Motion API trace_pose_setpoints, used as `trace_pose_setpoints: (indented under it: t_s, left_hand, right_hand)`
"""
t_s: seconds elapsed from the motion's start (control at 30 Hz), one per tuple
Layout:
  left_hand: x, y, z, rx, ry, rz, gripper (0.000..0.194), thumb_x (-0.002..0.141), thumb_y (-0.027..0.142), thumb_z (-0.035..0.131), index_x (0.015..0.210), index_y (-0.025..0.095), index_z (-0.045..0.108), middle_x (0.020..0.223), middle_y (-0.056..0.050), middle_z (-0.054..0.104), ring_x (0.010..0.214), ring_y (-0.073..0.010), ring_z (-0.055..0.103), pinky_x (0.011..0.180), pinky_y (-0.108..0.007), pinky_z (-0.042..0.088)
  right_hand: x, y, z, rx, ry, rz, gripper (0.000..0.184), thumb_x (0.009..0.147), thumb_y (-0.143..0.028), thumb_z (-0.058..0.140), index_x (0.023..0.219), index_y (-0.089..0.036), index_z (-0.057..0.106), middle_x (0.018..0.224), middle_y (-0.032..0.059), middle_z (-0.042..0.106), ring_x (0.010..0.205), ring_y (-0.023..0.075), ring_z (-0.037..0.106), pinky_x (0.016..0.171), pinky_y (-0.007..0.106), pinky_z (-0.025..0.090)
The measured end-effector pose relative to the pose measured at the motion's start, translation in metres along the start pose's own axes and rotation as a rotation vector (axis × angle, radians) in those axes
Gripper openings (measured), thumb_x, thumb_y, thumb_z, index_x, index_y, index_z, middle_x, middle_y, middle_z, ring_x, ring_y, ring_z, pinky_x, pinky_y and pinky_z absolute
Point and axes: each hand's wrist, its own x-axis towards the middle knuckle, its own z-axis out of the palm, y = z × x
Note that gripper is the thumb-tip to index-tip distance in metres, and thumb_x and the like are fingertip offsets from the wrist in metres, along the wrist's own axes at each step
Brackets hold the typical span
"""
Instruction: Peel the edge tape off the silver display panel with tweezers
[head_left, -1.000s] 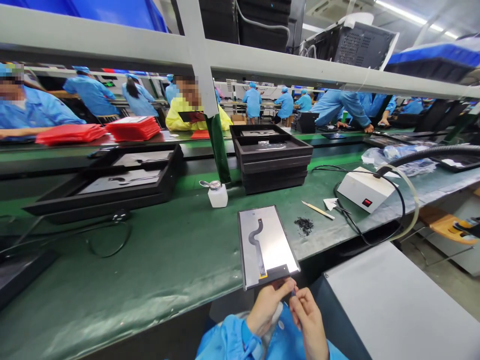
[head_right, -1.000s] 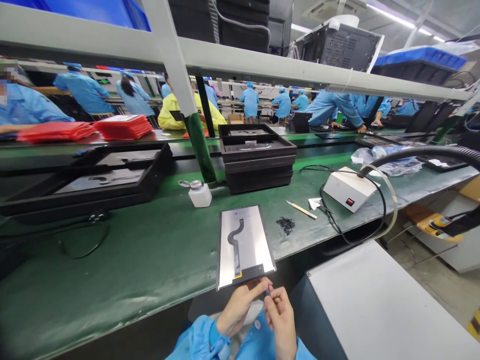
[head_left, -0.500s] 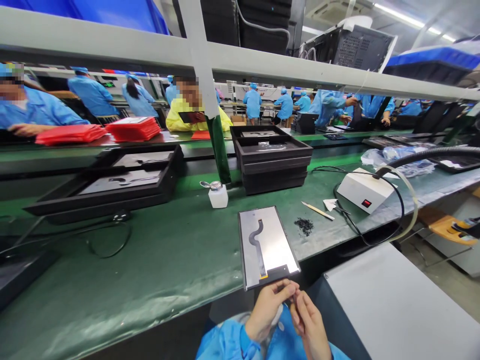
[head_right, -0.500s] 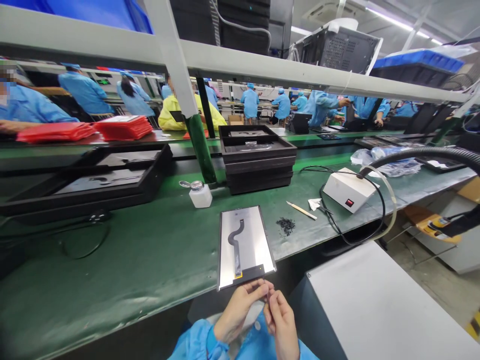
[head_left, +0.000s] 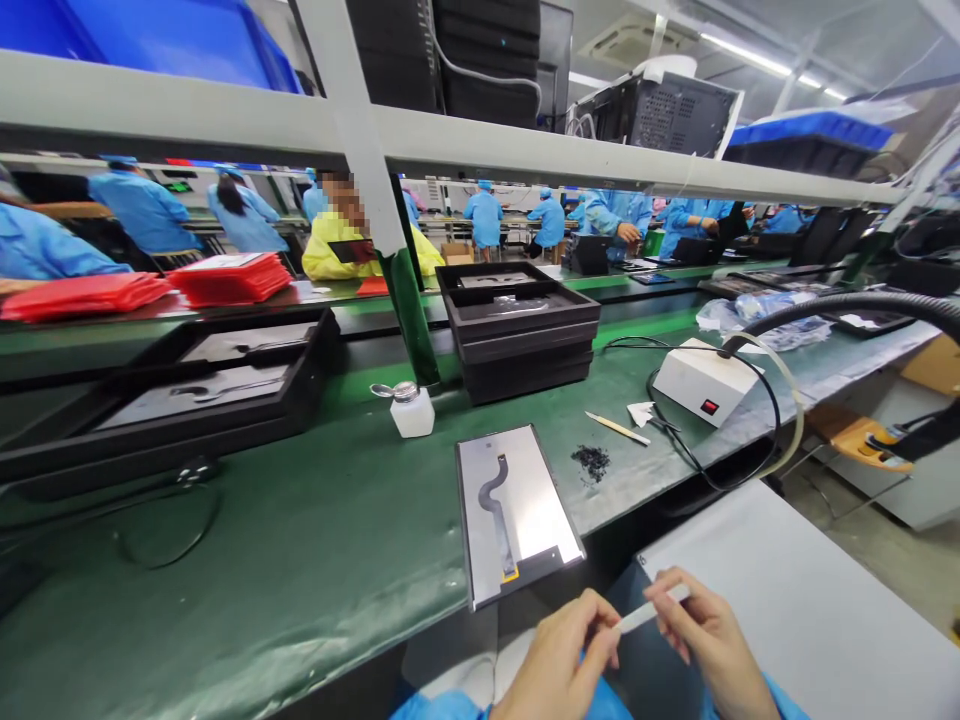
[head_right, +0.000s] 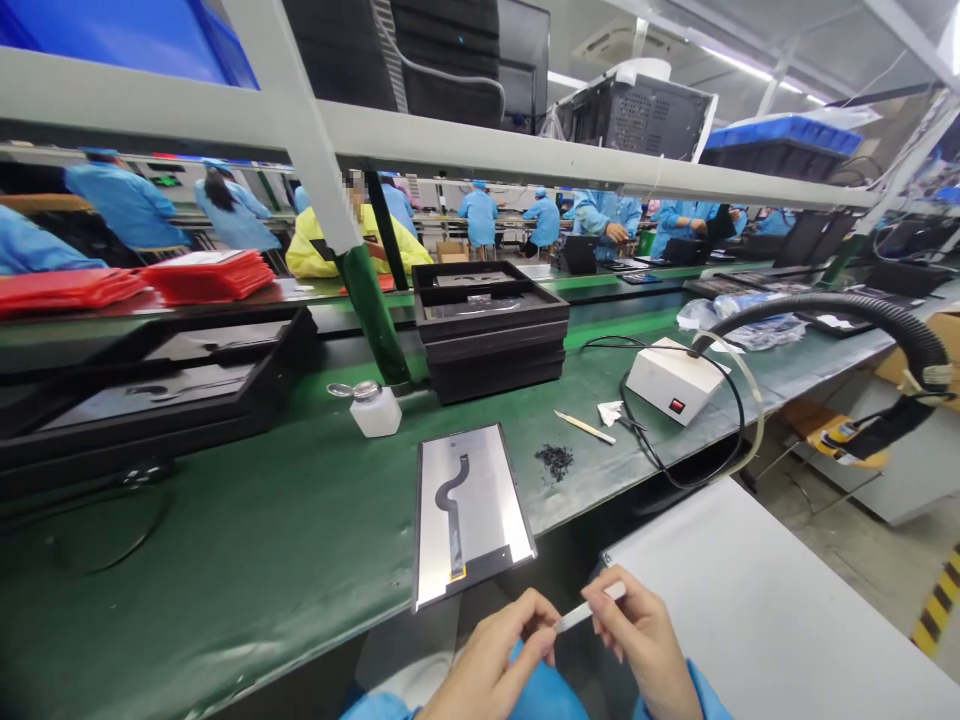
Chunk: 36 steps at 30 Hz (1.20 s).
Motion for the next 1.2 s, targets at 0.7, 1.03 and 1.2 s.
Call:
trace_pose_setpoints:
  t_s: [0.7, 1.03, 1.2]
  left_hand:
    - [0.032, 0.055, -0.100, -0.122, 0.526, 0.201, 0.033, 0.083, 0.050, 0.066, 0.076, 0.018, 0.070, 0.089, -0.007, 0.065, 0.091, -0.0230, 0.059, 0.080, -0.028, 0.044]
    - [0.055, 0.050, -0.110, -0.267, 0.498, 0.153, 0.030, 0.074, 0.044, 0.074, 0.075, 0.015, 0.071, 0.088, -0.009, 0.072, 0.079, -0.0205, 0.065, 0.075, -0.030, 0.051]
    - [0.079, 0.049, -0.117, -0.289, 0.496, 0.171, 0.025, 0.073, 0.040, 0.074, 0.072, 0.016, 0.069, 0.084, -0.009, 0.073, 0.078, -0.0198, 0.065, 0.077, -0.031, 0.051]
  right_hand:
    - [0.238, -0.070, 0.001, -1.336, -0.214, -0.334, 0.017, 0.094, -0.030, 0.063, 0.105, -0.018, 0.066, 0.109, 0.0060, 0.068, 0.090, 0.0211, 0.067, 0.079, 0.041, 0.057]
    - [0.236, -0.065, 0.018, -1.458, -0.224, -0.511, 0.015, 0.095, -0.026, 0.062, 0.105, -0.016, 0.064, 0.105, 0.0055, 0.067, 0.084, 0.0200, 0.067, 0.074, 0.039, 0.056]
    - [0.191, -0.079, 0.033, -1.274, -0.217, -0.697, 0.022, 0.099, -0.022, 0.042, 0.097, -0.023, 0.064, 0.094, 0.0043, 0.065, 0.079, 0.0195, 0.067, 0.070, 0.031, 0.050]
